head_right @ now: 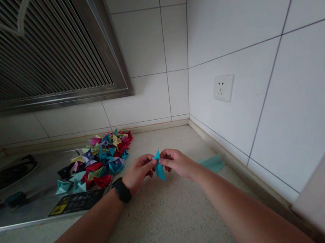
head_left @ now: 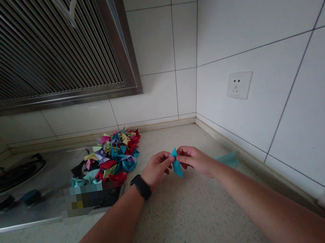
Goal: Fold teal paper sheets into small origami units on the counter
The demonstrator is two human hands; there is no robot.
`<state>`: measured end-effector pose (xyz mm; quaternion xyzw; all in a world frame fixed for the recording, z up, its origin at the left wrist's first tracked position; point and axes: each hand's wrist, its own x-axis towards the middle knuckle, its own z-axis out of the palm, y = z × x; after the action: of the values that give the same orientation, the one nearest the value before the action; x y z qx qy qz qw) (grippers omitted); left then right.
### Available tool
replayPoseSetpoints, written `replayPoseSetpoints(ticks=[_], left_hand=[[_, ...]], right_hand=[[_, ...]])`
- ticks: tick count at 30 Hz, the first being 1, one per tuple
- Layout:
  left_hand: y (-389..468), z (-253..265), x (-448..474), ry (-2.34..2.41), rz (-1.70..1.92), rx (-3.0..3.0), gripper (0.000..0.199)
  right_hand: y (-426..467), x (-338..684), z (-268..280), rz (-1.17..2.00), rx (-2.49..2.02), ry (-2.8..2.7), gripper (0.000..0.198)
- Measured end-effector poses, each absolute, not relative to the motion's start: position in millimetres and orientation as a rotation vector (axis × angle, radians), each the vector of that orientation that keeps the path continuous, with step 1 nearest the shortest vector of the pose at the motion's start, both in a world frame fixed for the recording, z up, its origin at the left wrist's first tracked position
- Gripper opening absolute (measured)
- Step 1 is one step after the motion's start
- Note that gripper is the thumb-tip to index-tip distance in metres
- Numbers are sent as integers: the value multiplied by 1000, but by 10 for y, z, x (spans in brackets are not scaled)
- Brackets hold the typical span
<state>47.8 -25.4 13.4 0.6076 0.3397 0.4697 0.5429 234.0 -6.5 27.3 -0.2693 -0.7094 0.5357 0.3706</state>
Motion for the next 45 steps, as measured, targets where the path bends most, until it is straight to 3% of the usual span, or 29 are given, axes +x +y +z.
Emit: replayPoseSetpoints(ticks=[11, 34, 45], left_hand=[[-292, 145, 442, 655, 1076, 1412, 30], [-250, 135, 467, 782, 1104, 1468, 37], [-294, 133, 450, 627, 1049, 1445, 27]], right_hand=[[-50, 2338, 248, 1382, -683, -1821, 25], [-52, 2366, 263, 1359, -713, -1875, 26], [-52, 2356, 235, 1397, -664, -1893, 27]])
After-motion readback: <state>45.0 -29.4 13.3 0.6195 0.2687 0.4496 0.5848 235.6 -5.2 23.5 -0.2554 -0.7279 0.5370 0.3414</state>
